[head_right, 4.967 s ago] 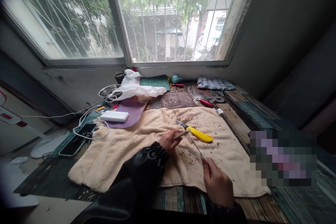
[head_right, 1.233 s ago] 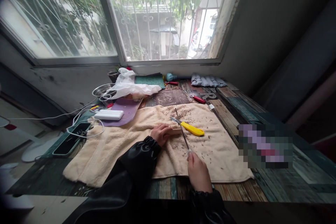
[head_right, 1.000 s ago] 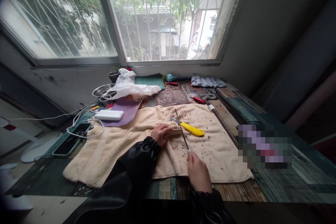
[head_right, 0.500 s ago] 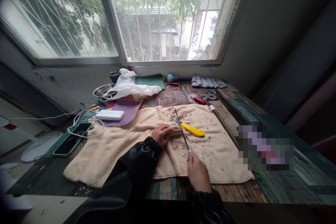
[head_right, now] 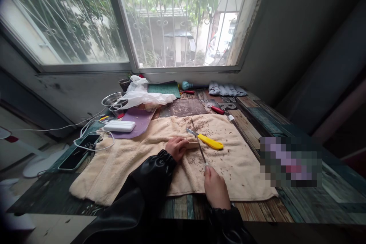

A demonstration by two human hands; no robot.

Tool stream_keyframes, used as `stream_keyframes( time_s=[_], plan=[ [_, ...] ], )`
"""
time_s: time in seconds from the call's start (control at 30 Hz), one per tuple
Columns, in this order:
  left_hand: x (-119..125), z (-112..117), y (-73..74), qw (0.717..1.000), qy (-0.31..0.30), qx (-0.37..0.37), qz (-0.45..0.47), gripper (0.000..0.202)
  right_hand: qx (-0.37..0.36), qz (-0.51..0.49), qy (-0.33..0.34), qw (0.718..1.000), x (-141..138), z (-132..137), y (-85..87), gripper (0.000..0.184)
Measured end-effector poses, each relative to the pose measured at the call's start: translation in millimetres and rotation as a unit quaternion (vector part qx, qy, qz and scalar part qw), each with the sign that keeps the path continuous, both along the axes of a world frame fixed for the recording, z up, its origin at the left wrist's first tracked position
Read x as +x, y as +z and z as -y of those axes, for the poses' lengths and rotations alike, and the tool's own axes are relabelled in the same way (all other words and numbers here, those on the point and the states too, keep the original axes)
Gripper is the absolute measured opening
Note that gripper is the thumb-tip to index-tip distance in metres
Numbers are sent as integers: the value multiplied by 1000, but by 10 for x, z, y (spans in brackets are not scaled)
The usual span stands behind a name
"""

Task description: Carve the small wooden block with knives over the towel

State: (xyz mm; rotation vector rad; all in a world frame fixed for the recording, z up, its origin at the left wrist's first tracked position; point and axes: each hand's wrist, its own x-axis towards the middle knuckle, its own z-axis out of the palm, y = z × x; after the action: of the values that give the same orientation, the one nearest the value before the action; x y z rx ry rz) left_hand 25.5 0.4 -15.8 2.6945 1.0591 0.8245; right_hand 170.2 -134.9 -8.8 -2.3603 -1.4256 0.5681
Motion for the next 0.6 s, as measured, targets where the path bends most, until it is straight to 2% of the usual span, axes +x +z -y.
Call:
stream_keyframes(
  time_s=[0.6],
  plan=[
    [9,-10,-32,1000,-10,4,23,26,1,6,1,1000,-9,-2,-6,38]
  ],
)
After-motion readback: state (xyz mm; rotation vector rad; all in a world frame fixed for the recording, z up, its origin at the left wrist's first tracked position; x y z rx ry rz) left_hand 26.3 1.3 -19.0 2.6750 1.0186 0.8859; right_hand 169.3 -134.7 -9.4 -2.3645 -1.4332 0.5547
